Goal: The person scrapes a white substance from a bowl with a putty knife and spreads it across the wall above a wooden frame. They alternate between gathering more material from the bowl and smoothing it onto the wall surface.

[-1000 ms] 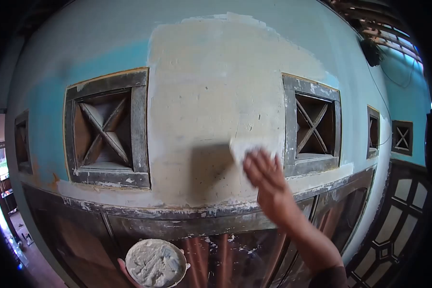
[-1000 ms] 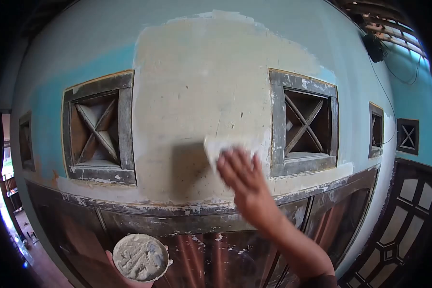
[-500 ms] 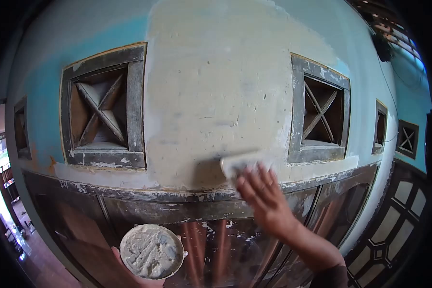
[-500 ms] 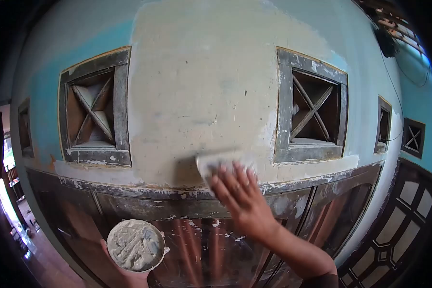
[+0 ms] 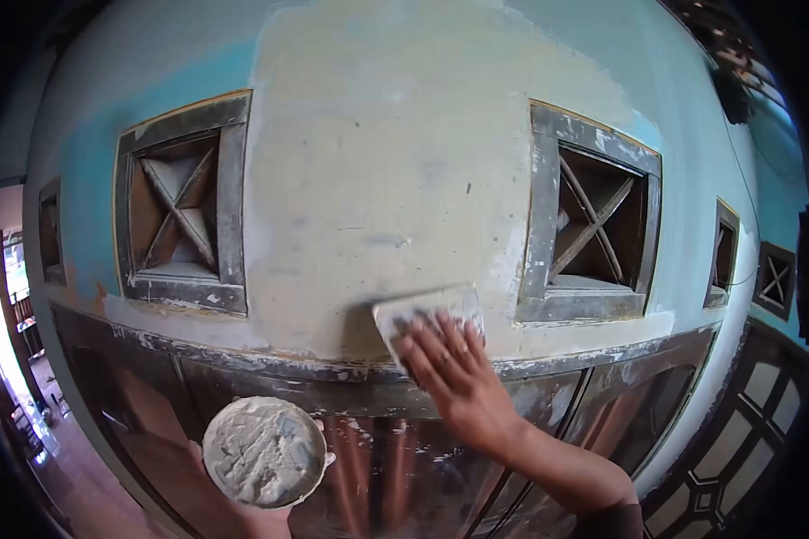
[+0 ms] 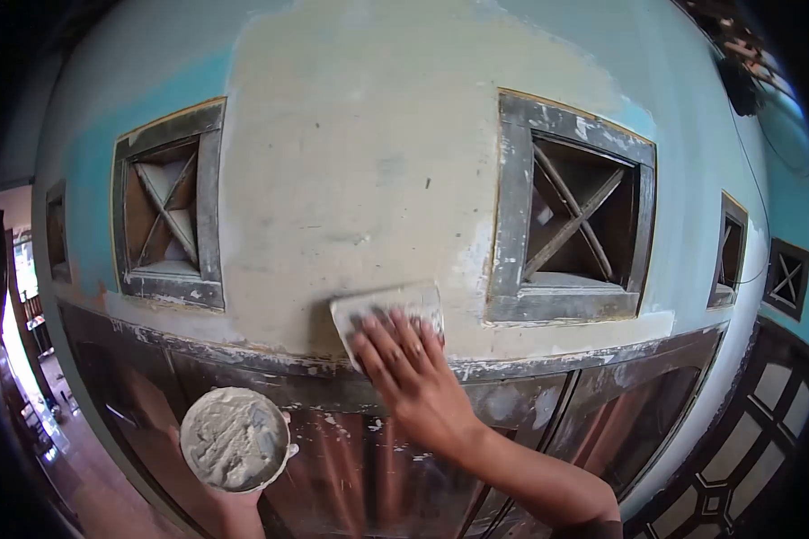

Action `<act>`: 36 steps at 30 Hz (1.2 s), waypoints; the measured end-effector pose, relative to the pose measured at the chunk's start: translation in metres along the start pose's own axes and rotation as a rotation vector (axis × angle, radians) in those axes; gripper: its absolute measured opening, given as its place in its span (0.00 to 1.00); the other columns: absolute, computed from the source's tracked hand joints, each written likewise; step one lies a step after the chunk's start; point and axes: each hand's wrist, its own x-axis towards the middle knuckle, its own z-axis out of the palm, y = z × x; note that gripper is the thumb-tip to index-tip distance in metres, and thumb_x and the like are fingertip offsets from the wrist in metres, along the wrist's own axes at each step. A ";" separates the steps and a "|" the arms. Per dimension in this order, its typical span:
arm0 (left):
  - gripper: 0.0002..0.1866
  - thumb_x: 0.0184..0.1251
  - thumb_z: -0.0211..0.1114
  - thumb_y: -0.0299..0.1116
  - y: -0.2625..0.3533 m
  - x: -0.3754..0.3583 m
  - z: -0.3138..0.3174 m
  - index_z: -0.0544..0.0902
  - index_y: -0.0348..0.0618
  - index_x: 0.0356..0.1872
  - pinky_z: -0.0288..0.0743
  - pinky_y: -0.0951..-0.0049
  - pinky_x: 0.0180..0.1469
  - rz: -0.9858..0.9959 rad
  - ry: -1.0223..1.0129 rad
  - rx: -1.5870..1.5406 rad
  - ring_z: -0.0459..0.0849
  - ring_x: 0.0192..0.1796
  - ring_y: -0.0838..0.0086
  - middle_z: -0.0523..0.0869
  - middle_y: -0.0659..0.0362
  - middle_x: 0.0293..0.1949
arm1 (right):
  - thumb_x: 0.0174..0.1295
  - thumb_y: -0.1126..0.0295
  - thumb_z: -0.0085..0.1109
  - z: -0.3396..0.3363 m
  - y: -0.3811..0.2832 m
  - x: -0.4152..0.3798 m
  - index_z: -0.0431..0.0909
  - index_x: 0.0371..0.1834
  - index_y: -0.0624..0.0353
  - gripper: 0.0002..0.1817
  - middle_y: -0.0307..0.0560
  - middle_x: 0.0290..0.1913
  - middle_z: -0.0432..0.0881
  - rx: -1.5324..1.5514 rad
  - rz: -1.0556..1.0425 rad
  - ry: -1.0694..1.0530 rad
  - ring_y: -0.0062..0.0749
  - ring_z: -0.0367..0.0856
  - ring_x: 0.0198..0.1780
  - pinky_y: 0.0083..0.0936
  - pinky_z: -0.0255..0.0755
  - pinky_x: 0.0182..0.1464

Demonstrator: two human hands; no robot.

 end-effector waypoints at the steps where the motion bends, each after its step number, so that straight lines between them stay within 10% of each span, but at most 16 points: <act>1: 0.52 0.66 0.45 0.80 -0.004 -0.003 0.002 0.66 0.47 0.78 0.63 0.13 0.61 -0.007 -0.049 0.029 0.65 0.71 0.22 0.68 0.36 0.74 | 0.65 0.78 0.50 -0.013 0.011 0.014 0.61 0.79 0.64 0.35 0.59 0.81 0.61 -0.017 0.002 0.100 0.62 0.56 0.81 0.60 0.49 0.81; 6: 0.49 0.66 0.41 0.79 -0.017 -0.007 0.001 0.69 0.54 0.77 0.56 0.17 0.70 -0.018 -0.266 0.257 0.65 0.75 0.34 0.68 0.46 0.77 | 0.66 0.77 0.51 -0.022 0.067 0.069 0.62 0.79 0.64 0.34 0.58 0.79 0.64 -0.218 0.099 0.256 0.60 0.57 0.81 0.59 0.50 0.80; 10: 0.51 0.62 0.42 0.83 -0.020 -0.019 0.013 0.69 0.58 0.77 0.57 0.09 0.62 -0.060 -0.381 0.366 0.62 0.74 0.26 0.67 0.45 0.77 | 0.65 0.76 0.54 0.029 0.031 0.018 0.60 0.79 0.67 0.36 0.58 0.81 0.60 -0.174 -0.024 0.088 0.60 0.53 0.83 0.62 0.50 0.80; 14: 0.52 0.62 0.41 0.84 -0.025 -0.033 0.016 0.68 0.59 0.78 0.58 0.10 0.63 -0.067 -0.133 0.099 0.62 0.73 0.25 0.66 0.44 0.77 | 0.66 0.74 0.53 0.003 0.005 -0.001 0.60 0.79 0.67 0.35 0.59 0.81 0.59 -0.104 -0.082 0.072 0.59 0.52 0.83 0.62 0.49 0.80; 18: 0.51 0.67 0.43 0.80 -0.031 -0.040 0.014 0.61 0.52 0.81 0.59 0.12 0.64 -0.054 -0.353 0.197 0.59 0.74 0.22 0.64 0.38 0.77 | 0.67 0.73 0.52 -0.025 0.055 0.067 0.61 0.78 0.66 0.34 0.58 0.81 0.60 -0.223 0.016 0.320 0.58 0.56 0.82 0.60 0.50 0.80; 31: 0.46 0.71 0.40 0.77 -0.033 -0.053 -0.005 0.74 0.49 0.72 0.64 0.25 0.70 0.045 -0.180 0.206 0.73 0.71 0.40 0.75 0.46 0.72 | 0.67 0.71 0.54 -0.008 0.006 0.004 0.58 0.81 0.66 0.37 0.60 0.82 0.59 -0.160 -0.101 0.065 0.60 0.53 0.83 0.60 0.50 0.81; 36: 0.51 0.67 0.43 0.80 -0.042 -0.051 -0.018 0.67 0.49 0.78 0.62 0.15 0.65 0.014 -0.159 0.138 0.64 0.73 0.25 0.69 0.39 0.74 | 0.67 0.73 0.52 -0.011 0.060 0.078 0.62 0.79 0.65 0.34 0.56 0.81 0.61 -0.287 0.051 0.259 0.59 0.56 0.82 0.59 0.49 0.81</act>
